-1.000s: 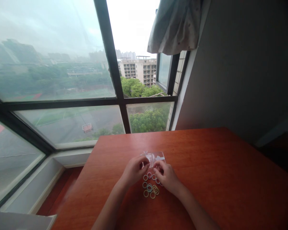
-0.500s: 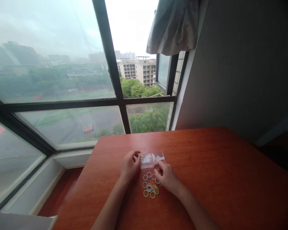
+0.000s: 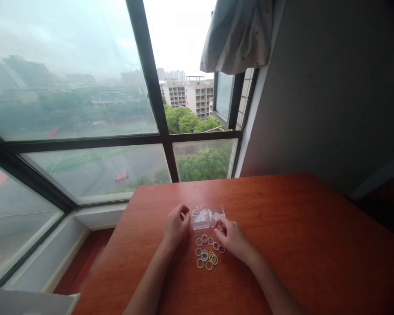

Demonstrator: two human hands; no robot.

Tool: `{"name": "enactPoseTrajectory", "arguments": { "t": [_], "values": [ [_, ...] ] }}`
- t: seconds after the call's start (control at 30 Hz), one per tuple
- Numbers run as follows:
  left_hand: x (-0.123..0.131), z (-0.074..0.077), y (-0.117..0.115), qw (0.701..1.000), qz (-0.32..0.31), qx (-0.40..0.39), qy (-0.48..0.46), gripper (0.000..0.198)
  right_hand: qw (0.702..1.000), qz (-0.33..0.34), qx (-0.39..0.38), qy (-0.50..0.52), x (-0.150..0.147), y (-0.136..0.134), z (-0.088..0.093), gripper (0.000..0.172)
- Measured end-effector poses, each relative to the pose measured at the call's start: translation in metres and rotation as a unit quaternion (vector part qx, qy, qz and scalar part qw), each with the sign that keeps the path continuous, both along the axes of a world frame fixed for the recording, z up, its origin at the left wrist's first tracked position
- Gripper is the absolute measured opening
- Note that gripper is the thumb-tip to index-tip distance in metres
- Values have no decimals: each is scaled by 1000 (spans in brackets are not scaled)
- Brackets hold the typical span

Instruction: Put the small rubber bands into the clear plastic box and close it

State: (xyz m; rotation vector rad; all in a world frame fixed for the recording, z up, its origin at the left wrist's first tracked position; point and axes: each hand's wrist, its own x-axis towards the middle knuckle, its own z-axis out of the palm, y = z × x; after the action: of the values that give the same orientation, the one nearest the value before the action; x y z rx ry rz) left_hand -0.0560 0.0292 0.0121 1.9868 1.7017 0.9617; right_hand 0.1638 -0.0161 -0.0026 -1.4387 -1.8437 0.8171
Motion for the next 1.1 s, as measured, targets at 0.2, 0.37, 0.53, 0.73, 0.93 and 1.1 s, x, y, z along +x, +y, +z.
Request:
{"name": "enactPoseTrajectory", "arguments": {
  "t": [0.2,0.37,0.53,0.73,0.93,1.1],
  "values": [
    [1,1,-1,1000,-7,4,-2,4,998,55,-31,-31,10,-2,6,9],
    [1,4,-2,1000,-17,7,22,5,991,114,-53,-35,18,-2,9,12],
    [2,4,-2,999,-19,10,28,5,983,158,-85,-31,25,-3,9,17],
    [1,2,-1,1000,-19,14,9,5,983,149,-52,-96,21,-6,12,16],
    [2,5,-3,1000,-25,16,-3,6,985,116,-58,-109,14,-9,17,13],
    [3,7,-4,999,-38,13,2,7,989,94,-46,-102,12,-8,16,11]
  ]
}}
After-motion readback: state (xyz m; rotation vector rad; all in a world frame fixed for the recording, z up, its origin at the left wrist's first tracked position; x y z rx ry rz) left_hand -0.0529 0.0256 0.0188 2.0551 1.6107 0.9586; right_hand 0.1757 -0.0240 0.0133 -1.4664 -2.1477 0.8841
